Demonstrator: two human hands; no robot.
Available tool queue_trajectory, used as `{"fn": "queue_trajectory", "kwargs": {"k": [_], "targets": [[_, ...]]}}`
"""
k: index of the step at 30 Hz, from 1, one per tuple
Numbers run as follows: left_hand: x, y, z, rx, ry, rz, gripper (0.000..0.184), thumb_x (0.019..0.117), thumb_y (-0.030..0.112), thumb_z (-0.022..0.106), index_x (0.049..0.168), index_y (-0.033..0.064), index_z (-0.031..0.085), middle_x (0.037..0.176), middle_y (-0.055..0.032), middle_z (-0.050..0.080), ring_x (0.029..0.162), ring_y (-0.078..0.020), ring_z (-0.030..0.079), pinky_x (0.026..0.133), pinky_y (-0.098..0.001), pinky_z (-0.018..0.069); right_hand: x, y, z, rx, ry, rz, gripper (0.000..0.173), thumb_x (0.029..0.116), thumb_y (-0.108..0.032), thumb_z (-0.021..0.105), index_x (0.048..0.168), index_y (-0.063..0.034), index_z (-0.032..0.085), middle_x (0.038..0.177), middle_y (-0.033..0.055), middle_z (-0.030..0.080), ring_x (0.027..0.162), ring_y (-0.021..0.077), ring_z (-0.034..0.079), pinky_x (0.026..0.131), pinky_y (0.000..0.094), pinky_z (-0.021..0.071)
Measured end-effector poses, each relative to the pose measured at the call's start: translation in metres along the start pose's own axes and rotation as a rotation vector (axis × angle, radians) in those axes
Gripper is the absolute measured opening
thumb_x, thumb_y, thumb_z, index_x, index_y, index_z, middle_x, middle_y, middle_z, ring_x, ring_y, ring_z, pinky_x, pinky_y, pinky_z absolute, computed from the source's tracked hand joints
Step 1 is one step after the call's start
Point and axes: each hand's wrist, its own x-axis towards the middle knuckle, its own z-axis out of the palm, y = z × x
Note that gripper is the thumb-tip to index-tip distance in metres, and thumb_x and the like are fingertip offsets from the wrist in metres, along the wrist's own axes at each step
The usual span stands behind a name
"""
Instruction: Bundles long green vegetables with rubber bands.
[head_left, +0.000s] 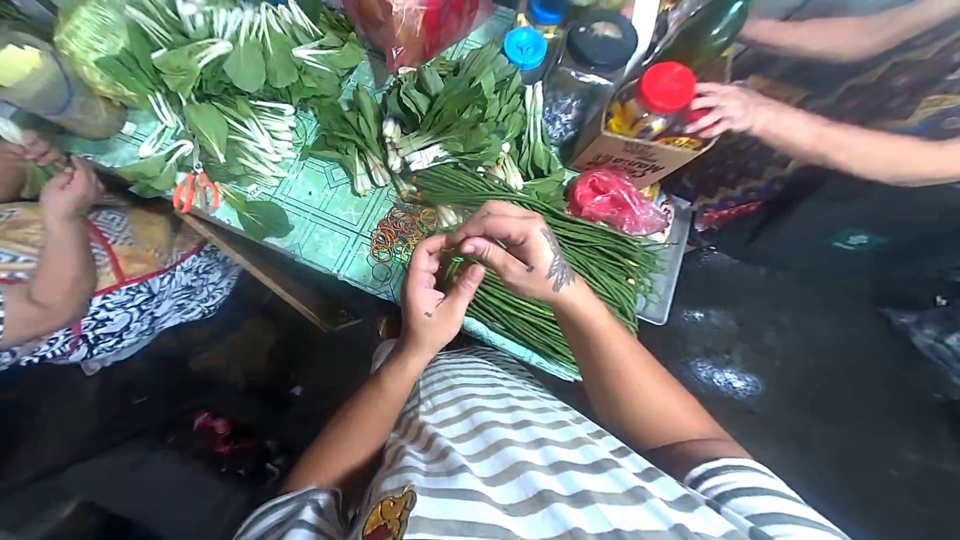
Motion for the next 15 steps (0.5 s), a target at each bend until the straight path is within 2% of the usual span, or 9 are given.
{"fn": "queue_trajectory", "kwargs": {"k": [2, 4, 6, 9, 11, 13, 15], "targets": [[0.003, 0.002, 0.007, 0.061, 0.101, 0.121, 0.028, 0.0935, 0.003, 0.072, 0.119, 0.0039, 0.061, 0.092, -0.0109, 0.071, 0.061, -0.0198, 0.068, 0.05, -0.0342, 0.061, 0.001, -0.007, 0.003, 0.025, 0.082, 0.004, 0.015, 0.0974, -0.013, 0.067, 0.098, -0.0029, 0.077, 0.094, 0.0042, 0.07, 0.086, 0.0103, 0.068, 0.076, 0.0269, 0.0603], [0.006, 0.004, 0.01, 0.064, 0.105, 0.183, 0.019, 0.0959, 0.001, 0.068, 0.113, 0.0038, 0.06, 0.089, -0.0106, 0.07, 0.057, -0.0181, 0.065, 0.047, -0.0322, 0.0589, 0.001, -0.012, 0.003, 0.025, 0.113, -0.006, 0.013, 0.0976, -0.01, 0.065, 0.098, -0.0014, 0.075, 0.095, 0.0054, 0.07, 0.085, 0.0101, 0.068, 0.073, 0.0256, 0.0607], [0.005, 0.005, 0.012, 0.095, 0.07, 0.205, 0.016, 0.0984, 0.003, 0.061, 0.113, 0.0053, 0.056, 0.089, -0.0089, 0.067, 0.056, -0.0148, 0.061, 0.047, -0.0291, 0.055, 0.001, -0.018, 0.0, 0.017, 0.121, 0.012, 0.013, 0.0989, -0.009, 0.063, 0.1, -0.0009, 0.074, 0.097, 0.0058, 0.07, 0.083, 0.0094, 0.068, 0.072, 0.0251, 0.0606], [0.001, 0.007, 0.014, 0.093, 0.011, 0.172, 0.021, 0.0997, 0.004, 0.057, 0.12, 0.0051, 0.051, 0.09, -0.0095, 0.066, 0.061, -0.0164, 0.062, 0.052, -0.0314, 0.0565, -0.001, -0.023, -0.005, 0.038, 0.133, 0.033, 0.012, 0.0986, -0.008, 0.064, 0.1, -0.0006, 0.073, 0.098, 0.0064, 0.07, 0.077, 0.01, 0.068, 0.066, 0.0259, 0.0616], [0.0, 0.011, 0.014, 0.008, -0.016, 0.143, 0.029, 0.0984, 0.004, 0.061, 0.125, 0.0068, 0.05, 0.096, -0.0115, 0.065, 0.062, -0.0184, 0.063, 0.054, -0.0335, 0.0587, -0.002, -0.024, -0.007, 0.024, 0.143, 0.017, 0.011, 0.0977, -0.009, 0.065, 0.099, -0.0014, 0.073, 0.097, 0.0054, 0.07, 0.079, 0.0091, 0.067, 0.068, 0.0249, 0.0607], [-0.002, 0.012, 0.017, -0.061, 0.011, 0.128, 0.032, 0.099, 0.007, 0.064, 0.128, 0.0104, 0.052, 0.099, -0.011, 0.066, 0.06, -0.0172, 0.062, 0.052, -0.0316, 0.0583, -0.007, -0.025, -0.009, -0.002, 0.152, 0.003, 0.011, 0.0975, -0.009, 0.065, 0.1, -0.0023, 0.074, 0.098, 0.005, 0.07, 0.084, 0.0093, 0.068, 0.073, 0.0255, 0.0608], [-0.004, 0.011, 0.028, -0.068, 0.074, 0.127, 0.023, 0.0998, 0.006, 0.062, 0.122, 0.0105, 0.057, 0.091, -0.0089, 0.067, 0.054, -0.0154, 0.06, 0.047, -0.0302, 0.0557, -0.016, -0.026, -0.014, -0.016, 0.13, 0.011, 0.015, 0.0994, -0.01, 0.062, 0.105, -0.0038, 0.074, 0.104, 0.0047, 0.07, 0.092, 0.0115, 0.068, 0.08, 0.0294, 0.0617]]}}
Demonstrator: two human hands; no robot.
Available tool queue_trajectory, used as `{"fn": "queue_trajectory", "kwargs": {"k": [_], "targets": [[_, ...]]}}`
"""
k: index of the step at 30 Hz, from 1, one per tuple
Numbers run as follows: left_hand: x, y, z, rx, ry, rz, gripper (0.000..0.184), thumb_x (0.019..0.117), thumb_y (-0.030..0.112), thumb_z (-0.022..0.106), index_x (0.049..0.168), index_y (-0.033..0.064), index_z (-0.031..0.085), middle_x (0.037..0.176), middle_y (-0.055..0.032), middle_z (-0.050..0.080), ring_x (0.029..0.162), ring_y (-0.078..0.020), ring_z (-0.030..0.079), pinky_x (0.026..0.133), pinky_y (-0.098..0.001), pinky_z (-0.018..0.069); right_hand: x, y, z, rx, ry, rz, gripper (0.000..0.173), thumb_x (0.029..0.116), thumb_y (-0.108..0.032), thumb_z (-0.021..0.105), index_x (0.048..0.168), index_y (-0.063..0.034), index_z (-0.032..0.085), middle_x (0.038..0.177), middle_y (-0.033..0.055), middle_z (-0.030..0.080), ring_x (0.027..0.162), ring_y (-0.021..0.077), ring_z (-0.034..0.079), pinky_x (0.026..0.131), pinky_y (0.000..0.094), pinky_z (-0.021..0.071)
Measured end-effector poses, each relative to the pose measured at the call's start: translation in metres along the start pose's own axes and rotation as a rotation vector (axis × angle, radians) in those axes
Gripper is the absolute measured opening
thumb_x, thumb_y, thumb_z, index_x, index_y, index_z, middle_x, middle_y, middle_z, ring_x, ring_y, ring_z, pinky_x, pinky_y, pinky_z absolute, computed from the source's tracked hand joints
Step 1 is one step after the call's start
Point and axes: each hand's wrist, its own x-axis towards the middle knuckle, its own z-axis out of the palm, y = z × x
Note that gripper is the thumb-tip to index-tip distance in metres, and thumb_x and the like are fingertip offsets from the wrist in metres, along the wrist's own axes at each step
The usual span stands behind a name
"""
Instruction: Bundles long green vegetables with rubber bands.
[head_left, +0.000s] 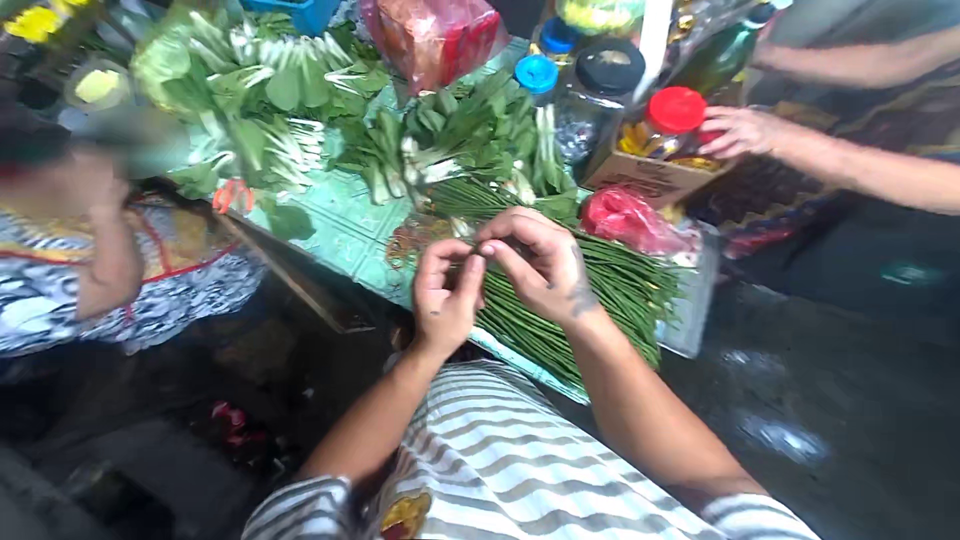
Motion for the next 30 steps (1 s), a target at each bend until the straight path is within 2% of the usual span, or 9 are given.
{"fn": "queue_trajectory", "kwargs": {"k": [2, 4, 8, 10, 12, 15, 19, 27, 30], "targets": [[-0.002, 0.003, 0.003, 0.01, 0.03, 0.007, 0.021, 0.0972, 0.0, 0.062, 0.117, 0.0059, 0.058, 0.082, -0.0082, 0.067, 0.052, -0.0133, 0.059, 0.046, -0.0288, 0.0541, -0.004, 0.002, 0.0, 0.028, -0.046, -0.022, 0.022, 0.1016, -0.016, 0.057, 0.114, -0.0062, 0.073, 0.112, 0.0042, 0.07, 0.101, 0.0147, 0.068, 0.088, 0.0353, 0.0605], [-0.004, 0.008, 0.003, 0.007, 0.034, -0.007, 0.021, 0.0937, -0.006, 0.063, 0.113, -0.0005, 0.057, 0.075, -0.0098, 0.067, 0.051, -0.0111, 0.059, 0.047, -0.0268, 0.053, -0.008, 0.006, 0.001, 0.101, -0.063, -0.028, 0.022, 0.1016, -0.02, 0.06, 0.113, -0.0075, 0.074, 0.112, 0.0037, 0.071, 0.099, 0.0152, 0.069, 0.086, 0.0359, 0.0616], [-0.008, 0.015, 0.002, -0.021, -0.013, -0.04, 0.021, 0.0909, -0.009, 0.061, 0.111, -0.0084, 0.055, 0.105, -0.0157, 0.066, 0.062, -0.0064, 0.059, 0.053, -0.0218, 0.0517, -0.013, 0.012, 0.002, 0.295, -0.032, -0.015, 0.021, 0.0982, -0.024, 0.067, 0.103, -0.0046, 0.074, 0.103, 0.0034, 0.072, 0.084, 0.0102, 0.069, 0.072, 0.0268, 0.0607], [-0.009, 0.02, 0.001, -0.055, -0.057, -0.06, 0.023, 0.0912, -0.008, 0.059, 0.112, -0.0073, 0.049, 0.109, -0.0164, 0.063, 0.063, -0.0064, 0.057, 0.054, -0.0221, 0.0503, -0.011, 0.014, 0.002, 0.371, -0.017, -0.032, 0.018, 0.0979, -0.023, 0.069, 0.103, -0.007, 0.074, 0.103, 0.0009, 0.072, 0.083, 0.0091, 0.069, 0.069, 0.0249, 0.0608], [-0.01, 0.026, 0.0, -0.111, -0.095, -0.077, 0.026, 0.0931, -0.008, 0.059, 0.116, -0.0059, 0.046, 0.103, -0.0151, 0.062, 0.06, -0.0069, 0.057, 0.054, -0.0224, 0.0512, -0.008, 0.012, 0.002, 0.381, -0.021, -0.064, 0.015, 0.0965, -0.023, 0.071, 0.103, -0.01, 0.076, 0.104, -0.0012, 0.073, 0.089, 0.0083, 0.069, 0.076, 0.0238, 0.0594], [-0.011, 0.034, -0.004, -0.215, -0.086, -0.09, 0.034, 0.0948, -0.009, 0.06, 0.128, -0.0091, 0.05, 0.113, -0.0191, 0.065, 0.061, -0.0108, 0.062, 0.054, -0.0259, 0.0563, -0.005, 0.009, 0.002, 0.313, -0.018, -0.159, 0.014, 0.0949, -0.021, 0.073, 0.102, -0.0108, 0.078, 0.104, -0.0002, 0.074, 0.096, 0.0099, 0.07, 0.086, 0.0263, 0.0585], [-0.012, 0.04, -0.005, -0.289, 0.014, -0.128, 0.019, 0.093, -0.013, 0.061, 0.111, -0.0101, 0.064, 0.1, -0.0164, 0.073, 0.061, -0.0153, 0.07, 0.056, -0.0303, 0.062, -0.005, 0.003, 0.01, 0.273, 0.056, -0.218, 0.013, 0.0944, -0.018, 0.073, 0.101, -0.008, 0.078, 0.1, 0.0019, 0.074, 0.092, 0.011, 0.07, 0.084, 0.0277, 0.0596], [-0.014, 0.04, 0.001, -0.384, -0.001, -0.154, 0.017, 0.091, -0.012, 0.064, 0.107, -0.0091, 0.061, 0.092, -0.0144, 0.071, 0.057, -0.0127, 0.066, 0.052, -0.0274, 0.0589, -0.006, -0.001, 0.006, 0.373, 0.045, -0.219, 0.011, 0.0946, -0.018, 0.073, 0.102, -0.0107, 0.077, 0.102, -0.0016, 0.074, 0.093, 0.0098, 0.07, 0.083, 0.0259, 0.0594], [-0.015, 0.039, 0.004, -0.338, -0.041, -0.183, 0.012, 0.0969, -0.007, 0.058, 0.109, -0.0077, 0.057, 0.094, -0.0122, 0.068, 0.062, -0.0135, 0.067, 0.057, -0.0291, 0.0604, -0.008, 0.001, 0.002, 0.375, 0.034, -0.226, 0.011, 0.0942, -0.018, 0.074, 0.102, -0.0132, 0.078, 0.103, -0.0039, 0.074, 0.094, 0.0085, 0.07, 0.083, 0.0241, 0.059]]}}
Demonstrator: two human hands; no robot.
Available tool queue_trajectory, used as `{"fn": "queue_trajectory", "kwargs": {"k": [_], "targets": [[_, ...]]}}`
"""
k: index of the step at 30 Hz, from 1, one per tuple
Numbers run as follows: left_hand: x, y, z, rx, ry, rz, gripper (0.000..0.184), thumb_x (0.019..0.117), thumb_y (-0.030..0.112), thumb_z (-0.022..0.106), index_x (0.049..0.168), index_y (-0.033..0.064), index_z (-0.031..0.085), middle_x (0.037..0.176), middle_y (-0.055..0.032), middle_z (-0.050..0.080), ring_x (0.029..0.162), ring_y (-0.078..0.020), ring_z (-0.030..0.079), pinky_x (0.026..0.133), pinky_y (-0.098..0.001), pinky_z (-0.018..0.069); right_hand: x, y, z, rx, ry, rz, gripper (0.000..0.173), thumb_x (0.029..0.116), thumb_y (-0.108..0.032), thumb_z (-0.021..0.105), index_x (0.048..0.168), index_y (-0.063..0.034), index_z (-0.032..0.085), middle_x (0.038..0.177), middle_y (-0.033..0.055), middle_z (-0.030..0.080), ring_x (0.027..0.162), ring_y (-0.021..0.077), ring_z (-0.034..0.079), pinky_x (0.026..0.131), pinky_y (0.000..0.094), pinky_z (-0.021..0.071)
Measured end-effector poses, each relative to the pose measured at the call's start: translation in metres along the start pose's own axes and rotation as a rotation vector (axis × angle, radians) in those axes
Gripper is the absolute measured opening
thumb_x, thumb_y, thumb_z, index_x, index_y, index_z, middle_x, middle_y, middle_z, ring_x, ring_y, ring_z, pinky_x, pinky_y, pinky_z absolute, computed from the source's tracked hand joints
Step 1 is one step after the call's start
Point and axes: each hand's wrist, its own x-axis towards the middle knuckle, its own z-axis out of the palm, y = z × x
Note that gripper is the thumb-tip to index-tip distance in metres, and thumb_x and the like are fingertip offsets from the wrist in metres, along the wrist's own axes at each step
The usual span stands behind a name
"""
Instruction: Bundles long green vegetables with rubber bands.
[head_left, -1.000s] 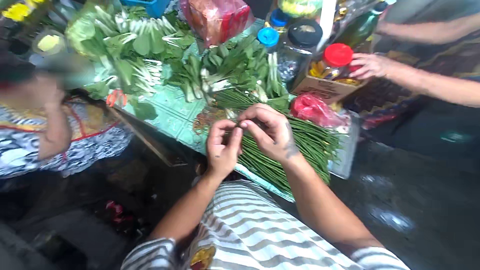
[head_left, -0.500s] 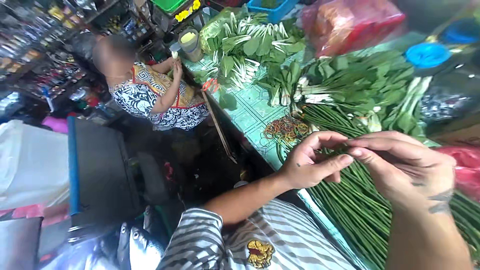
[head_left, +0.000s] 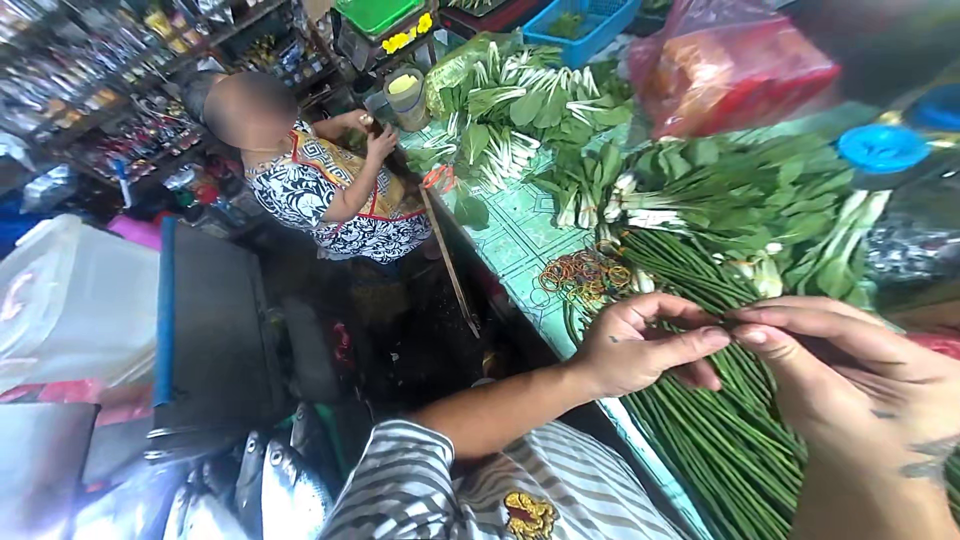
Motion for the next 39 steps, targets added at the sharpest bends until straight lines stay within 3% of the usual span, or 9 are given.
{"fn": "queue_trajectory", "kwargs": {"k": [5, 10, 15, 19, 29, 31, 34, 35, 39], "targets": [[0.006, 0.002, -0.011, 0.02, -0.236, -0.135, 0.027, 0.1055, 0.0, 0.041, 0.128, -0.0103, 0.052, 0.108, -0.0138, 0.068, 0.084, -0.0193, 0.071, 0.076, -0.0377, 0.0618, -0.002, 0.0, -0.012, -0.044, -0.06, -0.021, 0.012, 0.0949, -0.022, 0.073, 0.102, -0.0133, 0.077, 0.105, -0.0028, 0.073, 0.097, 0.0094, 0.069, 0.086, 0.0251, 0.0582], [0.015, 0.003, -0.022, 0.149, -0.443, -0.172, 0.029, 0.1067, 0.005, 0.04, 0.122, -0.0122, 0.057, 0.106, -0.0133, 0.071, 0.089, -0.0166, 0.071, 0.083, -0.0357, 0.0604, 0.002, -0.006, -0.019, -0.019, -0.082, -0.041, 0.013, 0.0953, -0.023, 0.073, 0.106, -0.0157, 0.076, 0.106, -0.0041, 0.073, 0.097, 0.0095, 0.07, 0.085, 0.025, 0.0591], [0.012, -0.004, -0.013, 0.173, -0.347, -0.075, 0.03, 0.1082, 0.011, 0.035, 0.12, -0.0057, 0.057, 0.093, 0.0019, 0.064, 0.078, 0.0014, 0.057, 0.069, -0.0178, 0.0477, -0.001, -0.009, -0.008, 0.136, -0.039, 0.105, 0.041, 0.0959, -0.032, 0.072, 0.132, -0.0163, 0.063, 0.12, -0.0016, 0.071, 0.097, 0.0115, 0.071, 0.081, 0.0251, 0.0604], [0.012, -0.002, -0.004, 0.137, -0.379, -0.024, 0.028, 0.1069, 0.011, 0.034, 0.103, -0.0009, 0.059, 0.074, 0.0077, 0.051, 0.064, 0.0021, 0.047, 0.059, -0.0175, 0.0409, -0.008, -0.008, 0.007, 0.389, -0.038, 0.183, 0.031, 0.1034, -0.034, 0.061, 0.118, -0.0087, 0.071, 0.129, 0.0036, 0.062, 0.09, 0.0106, 0.068, 0.063, 0.0206, 0.059], [0.007, -0.001, 0.004, -0.002, -0.324, -0.102, 0.029, 0.1085, 0.01, 0.032, 0.089, 0.0117, 0.054, 0.066, 0.0094, 0.053, 0.059, 0.0009, 0.048, 0.056, -0.019, 0.0413, -0.021, -0.006, 0.019, 0.229, 0.038, 0.141, 0.025, 0.1029, -0.026, 0.059, 0.102, -0.0083, 0.076, 0.125, 0.0066, 0.069, 0.116, 0.0183, 0.063, 0.101, 0.0331, 0.0525], [0.005, -0.002, 0.003, -0.001, -0.308, -0.129, 0.031, 0.1088, 0.011, 0.033, 0.086, 0.012, 0.055, 0.066, 0.0089, 0.053, 0.058, 0.0001, 0.049, 0.056, -0.0193, 0.0424, -0.026, -0.006, 0.016, 0.21, 0.025, 0.183, 0.028, 0.1038, -0.03, 0.058, 0.102, -0.0086, 0.076, 0.125, 0.0066, 0.069, 0.115, 0.0174, 0.065, 0.099, 0.0316, 0.0535], [0.004, -0.002, 0.003, -0.059, -0.33, -0.222, 0.028, 0.1102, 0.015, 0.032, 0.095, 0.0096, 0.054, 0.066, 0.0072, 0.051, 0.056, -0.0014, 0.049, 0.054, -0.0192, 0.0436, -0.022, -0.01, 0.002, 0.315, -0.102, 0.225, 0.05, 0.1043, -0.048, 0.054, 0.138, -0.0117, 0.061, 0.137, 0.0048, 0.06, 0.106, 0.0132, 0.066, 0.079, 0.023, 0.0588], [0.003, -0.003, 0.005, -0.103, -0.345, -0.255, 0.029, 0.1102, 0.016, 0.031, 0.093, 0.0104, 0.053, 0.064, 0.0069, 0.051, 0.054, -0.002, 0.049, 0.053, -0.0193, 0.0434, -0.02, -0.011, -0.002, 0.365, -0.141, 0.218, 0.052, 0.104, -0.049, 0.054, 0.142, -0.0139, 0.058, 0.143, 0.0048, 0.056, 0.112, 0.0146, 0.064, 0.082, 0.0237, 0.0575], [-0.002, -0.004, 0.012, -0.17, -0.363, -0.334, 0.035, 0.1101, 0.021, 0.029, 0.091, 0.0113, 0.057, 0.06, 0.0056, 0.053, 0.048, -0.0037, 0.05, 0.048, -0.0197, 0.0439, -0.017, -0.011, 0.001, 0.462, -0.164, 0.162, 0.039, 0.1055, -0.042, 0.055, 0.121, -0.0096, 0.071, 0.137, 0.0029, 0.06, 0.101, 0.008, 0.063, 0.082, 0.0193, 0.0542]]}}
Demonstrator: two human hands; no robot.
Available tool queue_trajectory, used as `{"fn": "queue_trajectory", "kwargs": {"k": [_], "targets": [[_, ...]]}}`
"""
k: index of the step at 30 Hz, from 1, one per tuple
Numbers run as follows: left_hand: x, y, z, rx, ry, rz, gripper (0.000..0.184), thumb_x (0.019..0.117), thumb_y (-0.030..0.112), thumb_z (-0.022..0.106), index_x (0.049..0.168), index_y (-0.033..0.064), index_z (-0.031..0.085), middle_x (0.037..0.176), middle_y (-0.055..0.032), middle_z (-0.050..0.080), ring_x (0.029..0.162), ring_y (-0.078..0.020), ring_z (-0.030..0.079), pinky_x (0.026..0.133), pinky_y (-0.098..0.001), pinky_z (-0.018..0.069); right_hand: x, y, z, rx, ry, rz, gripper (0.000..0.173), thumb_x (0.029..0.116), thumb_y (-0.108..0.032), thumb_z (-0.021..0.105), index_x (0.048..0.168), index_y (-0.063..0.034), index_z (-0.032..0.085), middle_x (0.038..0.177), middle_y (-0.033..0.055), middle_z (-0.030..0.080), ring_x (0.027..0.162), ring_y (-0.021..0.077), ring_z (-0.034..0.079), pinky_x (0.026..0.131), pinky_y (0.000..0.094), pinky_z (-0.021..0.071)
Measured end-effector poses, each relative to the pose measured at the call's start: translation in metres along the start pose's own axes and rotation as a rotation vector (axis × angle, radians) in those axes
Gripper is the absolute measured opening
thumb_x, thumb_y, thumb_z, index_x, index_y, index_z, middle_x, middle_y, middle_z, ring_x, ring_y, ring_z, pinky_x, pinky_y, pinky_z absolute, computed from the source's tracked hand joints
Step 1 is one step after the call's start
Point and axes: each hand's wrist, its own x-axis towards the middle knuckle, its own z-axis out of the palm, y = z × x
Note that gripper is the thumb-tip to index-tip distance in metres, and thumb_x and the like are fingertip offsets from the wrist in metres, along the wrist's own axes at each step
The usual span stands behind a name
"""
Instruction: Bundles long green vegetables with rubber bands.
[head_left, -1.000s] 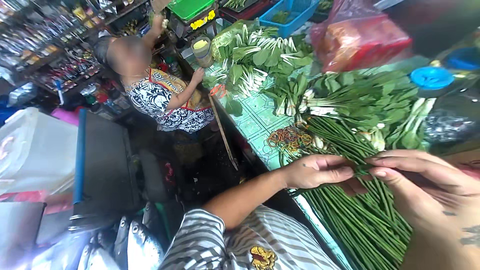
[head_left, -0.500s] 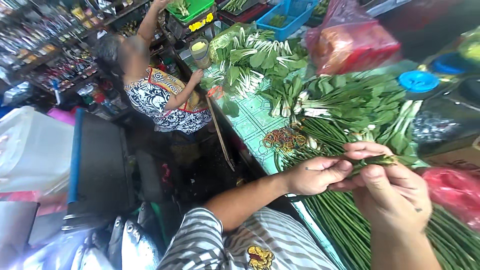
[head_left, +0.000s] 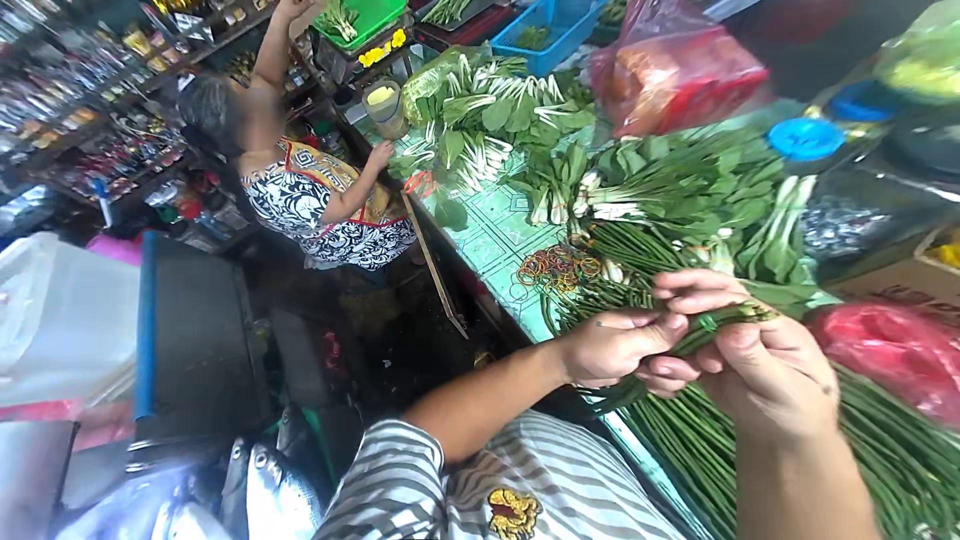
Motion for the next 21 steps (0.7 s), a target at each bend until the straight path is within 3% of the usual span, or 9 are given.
{"fn": "queue_trajectory", "kwargs": {"k": [5, 11, 13, 15, 18, 21], "targets": [[-0.002, -0.006, -0.002, -0.012, -0.001, -0.026, 0.038, 0.1101, 0.021, 0.028, 0.092, 0.0076, 0.058, 0.056, 0.004, 0.049, 0.045, -0.0036, 0.046, 0.046, -0.0185, 0.0408, -0.016, 0.01, 0.001, 0.089, 0.025, 0.026, 0.038, 0.1058, -0.037, 0.055, 0.124, -0.0069, 0.07, 0.136, 0.0045, 0.062, 0.093, 0.0056, 0.064, 0.078, 0.0174, 0.0539], [-0.003, -0.011, 0.0, -0.064, 0.008, -0.03, 0.031, 0.1095, 0.015, 0.028, 0.097, 0.0119, 0.056, 0.061, 0.0048, 0.053, 0.047, -0.0024, 0.047, 0.046, -0.0172, 0.0402, -0.028, 0.014, -0.006, 0.073, 0.031, 0.071, 0.034, 0.1049, -0.037, 0.057, 0.117, -0.0104, 0.075, 0.134, 0.0049, 0.066, 0.113, 0.0139, 0.065, 0.096, 0.0265, 0.054], [-0.003, -0.013, -0.001, -0.075, 0.015, -0.03, 0.03, 0.1089, 0.014, 0.029, 0.099, 0.0107, 0.057, 0.06, 0.0047, 0.051, 0.045, -0.0022, 0.044, 0.044, -0.0165, 0.0379, -0.03, 0.013, -0.01, 0.058, 0.018, 0.102, 0.036, 0.1045, -0.036, 0.058, 0.121, -0.0093, 0.074, 0.133, 0.0058, 0.067, 0.114, 0.015, 0.066, 0.093, 0.0258, 0.0561], [-0.002, -0.013, -0.002, -0.052, 0.002, -0.04, 0.028, 0.1097, 0.015, 0.029, 0.093, 0.0116, 0.052, 0.057, 0.0063, 0.046, 0.046, -0.0022, 0.043, 0.046, -0.0173, 0.0375, -0.032, 0.009, -0.014, 0.017, -0.005, 0.107, 0.042, 0.1046, -0.039, 0.058, 0.131, -0.0088, 0.069, 0.136, 0.006, 0.064, 0.116, 0.016, 0.065, 0.094, 0.0271, 0.0568], [0.0, -0.013, -0.004, -0.027, -0.046, -0.048, 0.032, 0.1102, 0.02, 0.03, 0.095, 0.0091, 0.055, 0.06, 0.0059, 0.051, 0.048, -0.0024, 0.046, 0.049, -0.0192, 0.0414, -0.033, 0.005, -0.019, -0.01, 0.008, 0.078, 0.049, 0.1041, -0.045, 0.056, 0.142, -0.0136, 0.059, 0.138, 0.0062, 0.061, 0.107, 0.013, 0.065, 0.082, 0.0219, 0.0567], [0.003, -0.014, -0.003, -0.042, -0.07, -0.092, 0.033, 0.11, 0.022, 0.03, 0.1, 0.0065, 0.058, 0.062, 0.0028, 0.055, 0.047, -0.0036, 0.048, 0.047, -0.0189, 0.0428, -0.033, 0.006, -0.02, 0.086, 0.01, 0.027, 0.036, 0.104, -0.037, 0.059, 0.13, -0.0128, 0.067, 0.138, 0.0053, 0.06, 0.096, 0.0091, 0.066, 0.07, 0.0172, 0.0556]]}}
